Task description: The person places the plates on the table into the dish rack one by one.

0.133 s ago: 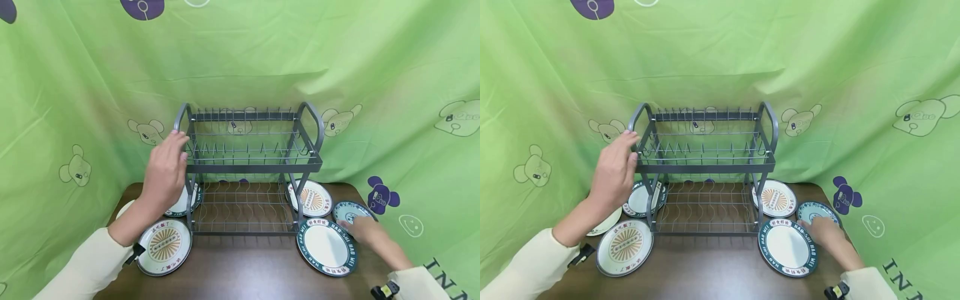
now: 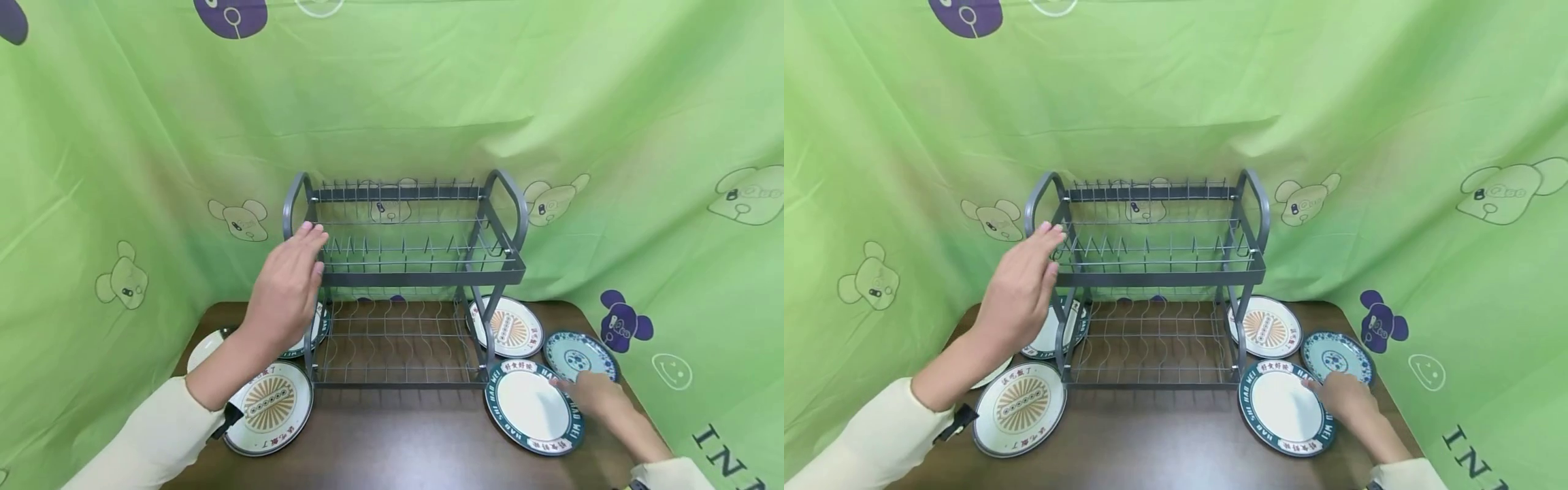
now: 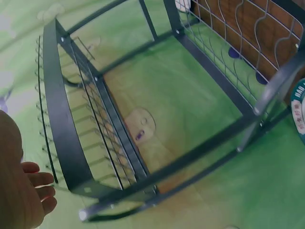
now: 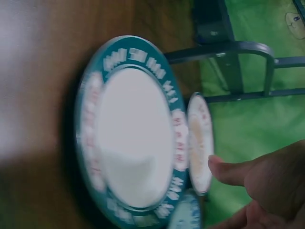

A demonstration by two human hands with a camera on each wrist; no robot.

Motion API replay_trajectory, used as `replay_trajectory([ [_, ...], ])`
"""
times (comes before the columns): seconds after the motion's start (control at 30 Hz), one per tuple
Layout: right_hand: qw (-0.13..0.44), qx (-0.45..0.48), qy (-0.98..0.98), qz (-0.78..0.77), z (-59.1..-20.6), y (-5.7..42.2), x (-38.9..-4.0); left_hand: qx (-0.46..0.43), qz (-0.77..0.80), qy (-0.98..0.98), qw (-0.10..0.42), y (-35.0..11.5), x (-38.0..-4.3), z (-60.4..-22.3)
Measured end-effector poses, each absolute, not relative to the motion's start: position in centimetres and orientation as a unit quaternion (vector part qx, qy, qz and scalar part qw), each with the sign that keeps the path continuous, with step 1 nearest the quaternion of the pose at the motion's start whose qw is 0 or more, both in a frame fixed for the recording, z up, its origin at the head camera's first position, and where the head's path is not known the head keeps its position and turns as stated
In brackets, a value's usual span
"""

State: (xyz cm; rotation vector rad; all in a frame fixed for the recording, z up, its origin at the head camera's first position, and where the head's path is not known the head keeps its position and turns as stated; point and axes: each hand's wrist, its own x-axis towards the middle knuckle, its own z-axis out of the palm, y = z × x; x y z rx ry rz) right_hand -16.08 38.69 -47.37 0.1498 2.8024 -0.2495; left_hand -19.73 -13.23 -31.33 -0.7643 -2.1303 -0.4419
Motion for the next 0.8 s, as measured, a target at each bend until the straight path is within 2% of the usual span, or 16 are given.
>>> replay_trajectory([
  [0.23,0.151,0.095,0.976,-0.126,-50.1,39.0,-14.1,-0.319,-0.107,-0.875,0.348,-12.0,-19.8,-31.6],
  [0.4,0.132,0.106,0.974,-0.150,-51.4,39.3,-13.5,-0.319,-0.088,-0.874,0.355,-12.1,-20.1,-31.6],
  [0.63,0.070,0.145,0.960,-0.229,-52.9,39.9,-12.8,-0.332,-0.096,-0.868,0.356,-12.5,-20.4,-31.2],
  [0.8,0.055,0.149,0.957,-0.242,-53.9,40.5,-12.6,-0.344,-0.102,-0.866,0.348,-12.9,-20.7,-30.9],
])
